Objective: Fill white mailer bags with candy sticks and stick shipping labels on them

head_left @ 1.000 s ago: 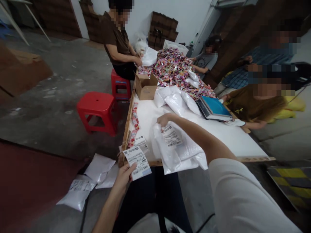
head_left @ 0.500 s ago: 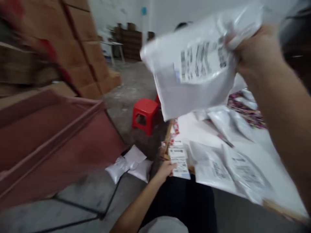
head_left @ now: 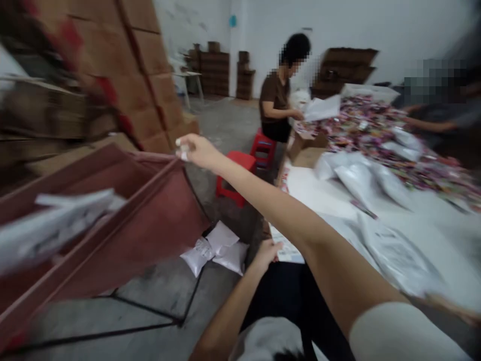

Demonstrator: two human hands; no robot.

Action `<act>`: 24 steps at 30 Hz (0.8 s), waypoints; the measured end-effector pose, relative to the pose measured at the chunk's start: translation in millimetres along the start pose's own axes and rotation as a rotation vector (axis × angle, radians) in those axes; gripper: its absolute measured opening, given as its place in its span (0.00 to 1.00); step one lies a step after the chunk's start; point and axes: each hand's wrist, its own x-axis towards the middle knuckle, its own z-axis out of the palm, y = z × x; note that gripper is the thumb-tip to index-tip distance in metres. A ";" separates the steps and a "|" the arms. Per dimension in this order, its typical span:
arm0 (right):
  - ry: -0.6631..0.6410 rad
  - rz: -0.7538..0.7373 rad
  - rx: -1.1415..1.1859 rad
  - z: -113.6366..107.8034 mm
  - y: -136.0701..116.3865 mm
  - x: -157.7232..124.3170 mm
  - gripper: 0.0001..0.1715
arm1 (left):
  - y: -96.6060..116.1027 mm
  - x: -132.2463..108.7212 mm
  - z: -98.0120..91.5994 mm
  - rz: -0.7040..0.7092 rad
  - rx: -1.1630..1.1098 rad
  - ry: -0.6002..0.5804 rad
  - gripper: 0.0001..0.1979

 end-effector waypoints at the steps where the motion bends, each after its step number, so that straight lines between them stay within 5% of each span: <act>1: -0.032 -0.018 -0.051 -23.6 26.4 -32.7 0.17 | -1.8 -0.2 -0.4 -0.008 0.015 0.013 0.11; 4: -0.004 0.164 -0.379 -122.0 79.5 -151.8 0.21 | -3.9 6.1 -2.8 0.002 0.037 0.001 0.16; 8: 0.344 0.871 -0.961 -237.4 79.7 -326.3 0.31 | 1.8 17.6 -5.8 0.036 0.037 -0.043 0.24; 10: 0.451 1.210 -1.128 -265.7 71.1 -403.5 0.39 | 5.0 18.0 -5.4 0.049 0.033 -0.045 0.26; 13: 0.355 1.448 -1.191 -276.0 67.8 -488.0 0.38 | 9.0 18.0 -1.5 0.055 0.026 -0.034 0.26; 17: 0.253 1.419 -1.158 -275.5 69.5 -524.9 0.22 | 13.0 20.6 5.1 0.047 0.029 -0.013 0.27; 22: 0.291 1.300 -1.160 -284.5 57.4 -504.6 0.31 | 11.9 18.0 7.6 0.040 0.039 0.017 0.25; 24: 0.193 1.182 -1.151 -271.3 52.8 -499.5 0.33 | 10.2 15.8 8.2 0.038 0.037 0.036 0.25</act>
